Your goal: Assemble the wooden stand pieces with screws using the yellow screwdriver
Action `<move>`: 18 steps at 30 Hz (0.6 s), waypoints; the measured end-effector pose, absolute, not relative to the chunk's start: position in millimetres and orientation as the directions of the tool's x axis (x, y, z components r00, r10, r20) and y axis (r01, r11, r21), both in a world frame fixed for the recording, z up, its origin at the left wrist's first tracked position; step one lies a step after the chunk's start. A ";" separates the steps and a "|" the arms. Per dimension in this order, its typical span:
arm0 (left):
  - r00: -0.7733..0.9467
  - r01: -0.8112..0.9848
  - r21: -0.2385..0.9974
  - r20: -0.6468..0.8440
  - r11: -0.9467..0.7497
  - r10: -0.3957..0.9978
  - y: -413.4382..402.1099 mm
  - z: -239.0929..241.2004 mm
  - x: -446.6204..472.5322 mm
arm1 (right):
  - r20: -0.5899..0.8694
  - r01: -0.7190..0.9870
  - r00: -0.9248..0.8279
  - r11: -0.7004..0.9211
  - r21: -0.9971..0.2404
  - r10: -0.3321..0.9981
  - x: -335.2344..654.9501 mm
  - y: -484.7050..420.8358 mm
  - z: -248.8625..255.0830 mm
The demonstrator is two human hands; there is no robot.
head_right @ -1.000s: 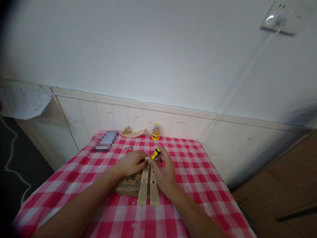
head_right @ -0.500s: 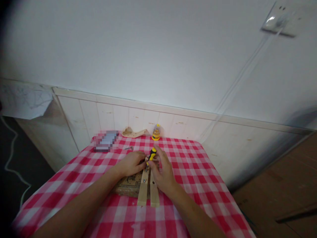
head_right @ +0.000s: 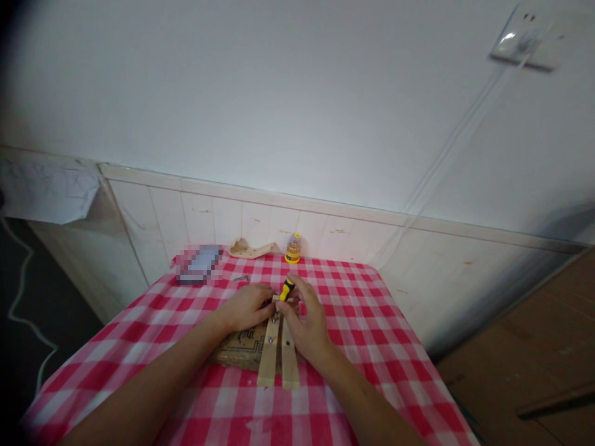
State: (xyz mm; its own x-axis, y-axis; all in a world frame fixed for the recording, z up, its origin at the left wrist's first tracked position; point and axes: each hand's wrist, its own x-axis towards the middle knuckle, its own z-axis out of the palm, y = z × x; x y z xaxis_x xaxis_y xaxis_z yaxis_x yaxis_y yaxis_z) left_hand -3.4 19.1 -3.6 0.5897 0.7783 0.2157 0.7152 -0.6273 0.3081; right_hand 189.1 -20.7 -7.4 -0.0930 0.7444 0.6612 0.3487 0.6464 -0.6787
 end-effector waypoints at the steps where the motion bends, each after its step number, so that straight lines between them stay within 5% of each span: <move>1: 0.589 0.716 0.308 0.215 -0.626 0.779 19.4 -3.9 -3.3 | 0.660 0.347 -0.086 0.643 -0.682 0.747 188.9 -20.8 -7.3; 18: 0.562 0.726 0.345 0.203 -0.595 0.802 16.9 -0.7 -3.9 | 0.724 0.374 -0.082 0.695 -0.614 0.685 191.1 -20.0 -12.9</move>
